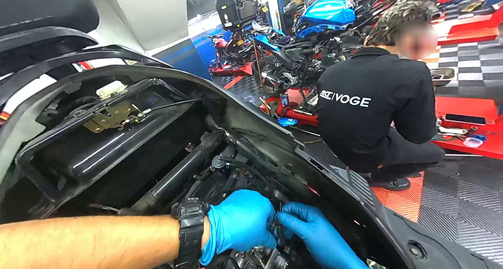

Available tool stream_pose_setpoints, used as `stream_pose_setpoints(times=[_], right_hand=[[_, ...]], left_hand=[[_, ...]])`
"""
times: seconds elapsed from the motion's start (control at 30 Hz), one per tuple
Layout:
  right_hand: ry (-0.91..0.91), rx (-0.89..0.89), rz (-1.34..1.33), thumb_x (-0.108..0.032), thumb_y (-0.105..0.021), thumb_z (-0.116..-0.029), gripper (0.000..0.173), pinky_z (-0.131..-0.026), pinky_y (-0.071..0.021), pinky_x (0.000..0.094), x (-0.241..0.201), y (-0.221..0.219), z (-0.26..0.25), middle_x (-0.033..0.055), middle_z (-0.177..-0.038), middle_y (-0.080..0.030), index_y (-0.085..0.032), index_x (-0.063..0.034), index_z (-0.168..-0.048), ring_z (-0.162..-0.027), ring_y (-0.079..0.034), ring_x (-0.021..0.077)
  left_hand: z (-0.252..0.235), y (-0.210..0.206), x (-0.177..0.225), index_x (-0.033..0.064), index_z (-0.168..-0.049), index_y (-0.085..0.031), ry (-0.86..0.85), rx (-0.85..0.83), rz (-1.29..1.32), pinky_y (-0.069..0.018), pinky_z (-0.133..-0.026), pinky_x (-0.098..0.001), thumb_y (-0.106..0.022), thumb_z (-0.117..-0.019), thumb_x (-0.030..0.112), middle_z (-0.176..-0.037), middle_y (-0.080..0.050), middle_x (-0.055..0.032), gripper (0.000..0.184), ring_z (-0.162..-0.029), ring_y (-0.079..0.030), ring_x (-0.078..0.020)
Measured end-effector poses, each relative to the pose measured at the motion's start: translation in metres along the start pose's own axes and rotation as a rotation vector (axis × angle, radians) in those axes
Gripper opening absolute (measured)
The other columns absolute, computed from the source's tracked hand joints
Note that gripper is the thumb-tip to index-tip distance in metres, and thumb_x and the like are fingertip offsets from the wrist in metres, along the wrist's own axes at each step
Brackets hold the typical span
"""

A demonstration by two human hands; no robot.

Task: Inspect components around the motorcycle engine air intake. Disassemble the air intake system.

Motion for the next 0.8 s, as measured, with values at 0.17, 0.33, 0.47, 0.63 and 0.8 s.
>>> stream_pose_setpoints(times=[0.17, 0.33, 0.47, 0.63, 0.8], right_hand=[[0.029, -0.057, -0.021, -0.021, -0.069, -0.0962, 0.012, -0.068, -0.0551, 0.0272, -0.001, -0.003, 0.000, 0.0005, -0.078, -0.067, -0.069, -0.0086, -0.097, -0.072, -0.065, 0.0104], [0.074, -0.051, -0.028, -0.019, -0.068, -0.0966, 0.010, -0.068, -0.0541, 0.0253, -0.005, -0.002, 0.000, -0.0005, -0.079, -0.067, -0.069, -0.0086, -0.096, -0.074, -0.065, 0.0089], [0.087, -0.018, -0.026, -0.020, -0.068, -0.0965, 0.011, -0.070, -0.0558, 0.0264, -0.003, 0.001, 0.002, -0.0003, -0.080, -0.068, -0.069, -0.0092, -0.095, -0.075, -0.066, 0.0096], [0.072, -0.003, -0.032, -0.017, -0.066, -0.0975, 0.010, -0.072, -0.0585, 0.0274, -0.003, 0.002, 0.003, 0.0012, -0.082, -0.071, -0.069, -0.0079, -0.096, -0.077, -0.069, 0.0116], [0.040, 0.099, -0.121, -0.015, -0.064, -0.0970, 0.011, -0.074, -0.0607, 0.0321, -0.002, 0.010, 0.002, 0.0074, -0.082, -0.073, -0.067, -0.0048, -0.094, -0.077, -0.072, 0.0182]], left_hand=[[0.000, -0.002, 0.001, 0.0046, -0.096, -0.070, -0.016, 0.040, 0.013, -0.0489, -0.078, -0.0568, -0.068, -0.0973, 0.040, -0.089, -0.067, -0.0138, 0.035, -0.088, -0.064, -0.0325], [-0.002, 0.004, -0.005, 0.0050, -0.096, -0.071, -0.019, 0.010, 0.131, -0.0493, -0.077, -0.0543, -0.069, -0.0974, 0.039, -0.088, -0.067, -0.0127, 0.034, -0.085, -0.064, -0.0293], [-0.001, 0.012, -0.008, 0.0086, -0.103, -0.074, 0.005, 0.029, 0.222, -0.0508, -0.078, -0.0489, -0.068, -0.0989, 0.040, -0.092, -0.069, -0.0086, 0.032, -0.087, -0.064, -0.0226], [0.001, 0.016, -0.009, 0.0124, -0.103, -0.074, 0.041, 0.024, 0.202, -0.0518, -0.077, -0.0478, -0.068, -0.0982, 0.042, -0.090, -0.069, -0.0052, 0.030, -0.086, -0.065, -0.0205], [-0.003, 0.023, -0.021, 0.0094, -0.101, -0.073, 0.085, -0.022, 0.061, -0.0516, -0.077, -0.0516, -0.070, -0.0966, 0.046, -0.089, -0.068, -0.0085, 0.037, -0.086, -0.065, -0.0248]])
Point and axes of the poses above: each hand's wrist, its own z-axis away from the middle knuckle, its own y-axis out of the back of the hand, x = y × z, the point moved 7 cm from there along -z, towards the middle knuckle
